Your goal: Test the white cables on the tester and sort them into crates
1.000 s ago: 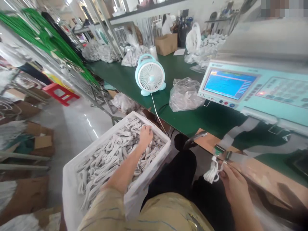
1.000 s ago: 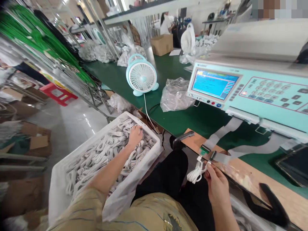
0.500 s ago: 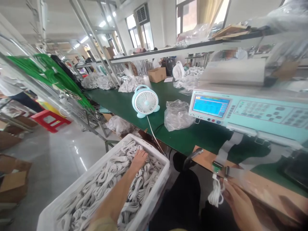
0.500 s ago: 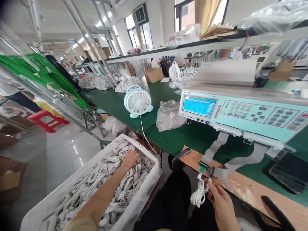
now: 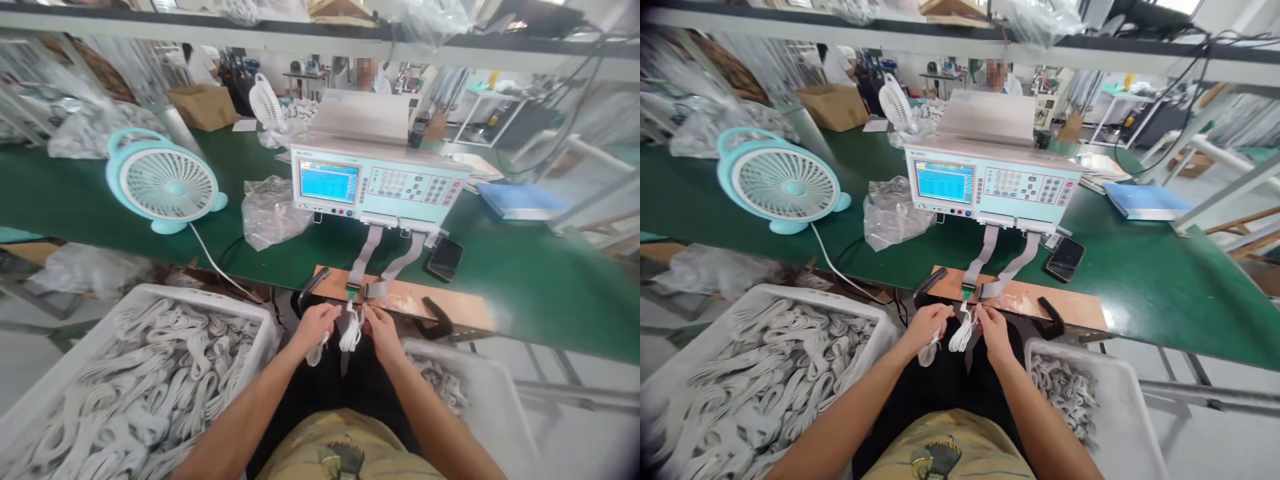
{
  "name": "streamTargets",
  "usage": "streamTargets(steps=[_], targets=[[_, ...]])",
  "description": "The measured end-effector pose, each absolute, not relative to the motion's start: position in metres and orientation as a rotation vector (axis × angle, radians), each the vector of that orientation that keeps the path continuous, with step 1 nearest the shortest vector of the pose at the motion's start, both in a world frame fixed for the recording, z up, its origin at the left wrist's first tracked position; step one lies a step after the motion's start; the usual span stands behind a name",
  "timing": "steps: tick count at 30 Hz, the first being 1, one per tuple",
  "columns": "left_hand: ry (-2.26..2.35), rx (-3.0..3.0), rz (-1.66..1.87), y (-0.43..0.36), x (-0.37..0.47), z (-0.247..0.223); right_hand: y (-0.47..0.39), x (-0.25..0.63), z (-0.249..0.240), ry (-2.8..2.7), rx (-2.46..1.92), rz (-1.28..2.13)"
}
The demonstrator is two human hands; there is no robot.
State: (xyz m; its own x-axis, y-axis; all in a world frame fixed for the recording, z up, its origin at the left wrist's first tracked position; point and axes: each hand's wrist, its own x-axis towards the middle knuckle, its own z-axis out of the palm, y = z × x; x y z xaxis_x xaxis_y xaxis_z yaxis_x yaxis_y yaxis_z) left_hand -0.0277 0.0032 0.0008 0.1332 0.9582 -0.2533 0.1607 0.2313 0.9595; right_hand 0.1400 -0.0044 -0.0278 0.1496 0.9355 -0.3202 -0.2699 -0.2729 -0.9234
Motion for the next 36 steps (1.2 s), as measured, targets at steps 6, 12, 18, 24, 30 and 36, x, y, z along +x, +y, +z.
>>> streamTargets(steps=[6,12,18,24,30,36], targets=[[1.245,1.125,0.936,0.014,0.013,-0.026,-0.009,0.130,-0.021,-0.774,-1.317,1.358],[1.115,0.777,0.804,-0.022,0.014,-0.026,-0.038,0.179,-0.010,-1.194,-1.408,1.399],[0.900,0.256,0.794,-0.035,0.021,-0.020,-0.080,0.265,-0.004,-1.777,-2.049,0.684],[0.855,0.225,0.820,-0.038,0.036,-0.013,-0.086,0.189,-0.009,-1.989,-1.549,0.821],[1.006,0.481,0.971,-0.055,0.034,-0.017,-0.075,0.152,-0.031,-1.808,-1.440,0.630],[1.275,0.966,0.926,-0.042,0.018,-0.040,-0.056,0.153,-0.046,-1.872,-1.231,0.455]])
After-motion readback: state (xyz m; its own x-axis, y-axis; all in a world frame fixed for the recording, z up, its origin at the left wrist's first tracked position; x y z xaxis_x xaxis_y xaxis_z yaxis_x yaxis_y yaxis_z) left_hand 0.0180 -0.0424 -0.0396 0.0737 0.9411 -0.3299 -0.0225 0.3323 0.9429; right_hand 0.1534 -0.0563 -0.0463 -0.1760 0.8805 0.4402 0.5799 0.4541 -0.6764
